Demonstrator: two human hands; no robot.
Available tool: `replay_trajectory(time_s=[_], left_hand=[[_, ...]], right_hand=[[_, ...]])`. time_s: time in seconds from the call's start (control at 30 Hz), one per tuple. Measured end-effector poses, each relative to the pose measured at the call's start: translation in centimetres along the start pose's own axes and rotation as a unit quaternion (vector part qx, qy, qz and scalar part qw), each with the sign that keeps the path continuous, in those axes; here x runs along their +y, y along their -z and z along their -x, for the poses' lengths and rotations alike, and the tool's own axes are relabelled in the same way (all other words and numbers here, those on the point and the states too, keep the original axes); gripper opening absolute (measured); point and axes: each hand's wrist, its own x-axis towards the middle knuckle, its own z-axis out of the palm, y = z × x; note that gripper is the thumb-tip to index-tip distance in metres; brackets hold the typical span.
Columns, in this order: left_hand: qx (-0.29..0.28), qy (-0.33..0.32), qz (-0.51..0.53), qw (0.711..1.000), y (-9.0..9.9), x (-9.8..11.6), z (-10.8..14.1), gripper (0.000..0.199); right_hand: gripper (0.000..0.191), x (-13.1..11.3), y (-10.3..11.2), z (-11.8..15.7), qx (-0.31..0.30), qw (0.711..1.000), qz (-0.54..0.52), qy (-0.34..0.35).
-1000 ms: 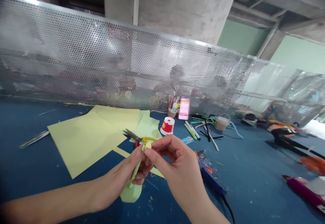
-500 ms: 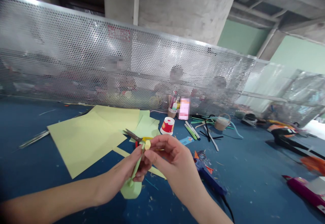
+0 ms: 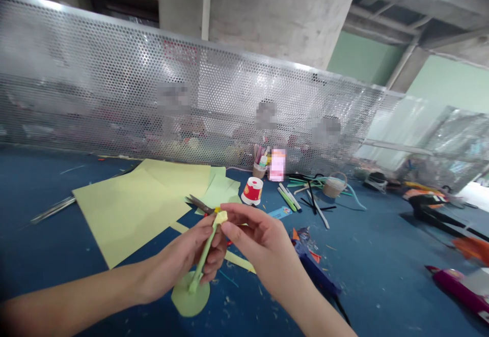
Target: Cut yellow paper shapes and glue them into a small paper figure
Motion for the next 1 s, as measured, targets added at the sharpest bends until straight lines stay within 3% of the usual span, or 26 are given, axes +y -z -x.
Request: replay_trajectory(time_s=[0.3,0.5,0.63,0.7,0.83,0.9,1.0], left_hand=[[0.013,-0.038,-0.214,0.976,-0.8,2.3,0.5,0.029],[0.047,-0.058,-0.266,0.961,1.7,1.2,-0.6,0.023],[0.047,-0.07,-0.302,0.95,3.3,1.0,-0.7,0.023],[0.054,-0.07,-0.315,0.945,3.8,1.2,-0.4,0.023],[0.07,-0.052,-0.334,0.938,4.3,1.7,0.3,0.021],[0.063,-0.046,-0.332,0.94,4.5,1.7,0.6,0.021],[0.054,-0.045,-0.328,0.942,4.9,1.6,0.8,0.021]], right_hand=[[0.019,0.2,0.7,-0.3,-0.011,0.999,0.017,-0.043],[0.025,1.4,1.1,-1.3,0.03,0.996,0.054,-0.056],[0.033,2.6,1.7,-1.3,-0.014,0.992,0.097,-0.076],[0.033,3.6,2.1,-1.0,-0.036,0.978,0.191,-0.081],[0.022,6.1,2.4,0.1,-0.101,0.909,0.401,-0.056],[0.016,7.1,2.2,0.7,-0.116,0.884,0.451,-0.032],[0.009,7.9,1.7,1.2,-0.118,0.873,0.472,-0.003]])
